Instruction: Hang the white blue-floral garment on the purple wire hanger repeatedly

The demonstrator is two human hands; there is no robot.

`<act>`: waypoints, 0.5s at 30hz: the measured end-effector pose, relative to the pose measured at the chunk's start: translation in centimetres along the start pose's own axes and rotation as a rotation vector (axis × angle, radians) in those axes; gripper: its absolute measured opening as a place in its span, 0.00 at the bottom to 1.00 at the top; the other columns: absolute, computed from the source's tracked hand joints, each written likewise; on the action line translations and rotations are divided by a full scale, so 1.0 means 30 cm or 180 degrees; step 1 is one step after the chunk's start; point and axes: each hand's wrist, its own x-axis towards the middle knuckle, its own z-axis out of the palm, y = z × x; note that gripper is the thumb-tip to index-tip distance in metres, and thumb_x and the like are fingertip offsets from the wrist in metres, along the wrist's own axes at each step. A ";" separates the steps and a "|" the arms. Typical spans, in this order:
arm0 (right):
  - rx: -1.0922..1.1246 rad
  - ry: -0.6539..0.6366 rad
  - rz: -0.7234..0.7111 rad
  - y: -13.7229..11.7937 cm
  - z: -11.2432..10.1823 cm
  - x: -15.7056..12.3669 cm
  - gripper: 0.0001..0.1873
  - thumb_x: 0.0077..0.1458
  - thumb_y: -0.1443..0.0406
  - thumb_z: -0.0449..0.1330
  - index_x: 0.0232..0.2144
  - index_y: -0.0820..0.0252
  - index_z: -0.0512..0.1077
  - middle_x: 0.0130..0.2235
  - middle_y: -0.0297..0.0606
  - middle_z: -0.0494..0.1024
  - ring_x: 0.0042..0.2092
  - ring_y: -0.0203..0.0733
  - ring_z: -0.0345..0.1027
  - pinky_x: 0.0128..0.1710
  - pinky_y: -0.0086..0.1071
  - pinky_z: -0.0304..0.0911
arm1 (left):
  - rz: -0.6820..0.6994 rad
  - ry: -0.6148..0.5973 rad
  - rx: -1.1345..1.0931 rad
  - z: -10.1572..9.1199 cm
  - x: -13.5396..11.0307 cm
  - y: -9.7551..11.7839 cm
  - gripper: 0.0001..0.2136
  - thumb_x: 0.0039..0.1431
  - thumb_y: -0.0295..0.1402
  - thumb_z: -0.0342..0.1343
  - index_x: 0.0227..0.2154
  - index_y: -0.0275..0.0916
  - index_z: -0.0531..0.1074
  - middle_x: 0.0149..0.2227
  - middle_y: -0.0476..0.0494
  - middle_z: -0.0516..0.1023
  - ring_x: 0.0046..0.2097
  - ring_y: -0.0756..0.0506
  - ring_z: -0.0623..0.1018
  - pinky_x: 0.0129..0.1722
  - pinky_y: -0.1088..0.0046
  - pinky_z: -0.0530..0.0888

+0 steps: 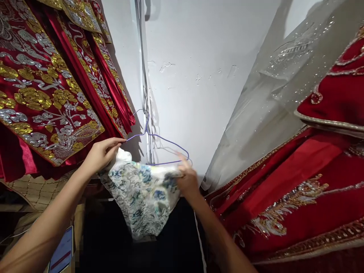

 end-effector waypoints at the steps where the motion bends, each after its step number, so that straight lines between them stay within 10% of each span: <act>1: -0.0038 0.0286 0.0120 0.007 -0.051 0.015 0.40 0.45 0.67 0.59 0.63 0.56 0.63 0.32 0.33 0.77 0.35 0.44 0.71 0.36 0.34 0.67 | 0.0011 -0.0055 0.0026 -0.009 0.003 0.000 0.17 0.65 0.37 0.47 0.49 0.40 0.77 0.47 0.42 0.81 0.45 0.42 0.79 0.47 0.69 0.73; 3: -0.0223 0.0473 0.0296 0.019 -0.140 0.057 0.44 0.45 0.67 0.59 0.66 0.58 0.58 0.25 0.28 0.71 0.26 0.38 0.65 0.28 0.30 0.64 | 0.0036 -0.0174 0.0003 -0.022 0.009 0.007 0.18 0.65 0.38 0.47 0.49 0.39 0.77 0.46 0.42 0.82 0.43 0.43 0.79 0.46 0.70 0.73; 8: -0.0560 -0.0555 0.0321 -0.002 -0.270 0.198 0.21 0.44 0.67 0.63 0.44 0.62 0.80 0.29 0.37 0.78 0.33 0.43 0.71 0.34 0.33 0.66 | 0.0064 -0.0072 -0.0052 -0.037 0.008 0.013 0.17 0.66 0.38 0.46 0.47 0.39 0.78 0.45 0.43 0.81 0.45 0.44 0.78 0.48 0.70 0.72; 12: 0.0325 -0.1270 0.0779 -0.032 -0.262 0.250 0.13 0.47 0.58 0.68 0.28 0.64 0.79 0.28 0.41 0.79 0.32 0.46 0.73 0.31 0.36 0.67 | -0.0176 0.0370 0.0278 -0.051 0.004 -0.057 0.18 0.66 0.43 0.47 0.42 0.38 0.78 0.44 0.40 0.78 0.47 0.42 0.76 0.49 0.68 0.70; 15: 0.0874 -0.0689 0.0792 -0.023 -0.187 0.230 0.18 0.56 0.54 0.64 0.39 0.64 0.77 0.36 0.43 0.79 0.36 0.46 0.74 0.35 0.40 0.71 | -0.0730 0.0432 0.0330 -0.032 0.000 -0.097 0.21 0.66 0.47 0.45 0.37 0.36 0.76 0.34 0.42 0.77 0.38 0.44 0.75 0.40 0.70 0.71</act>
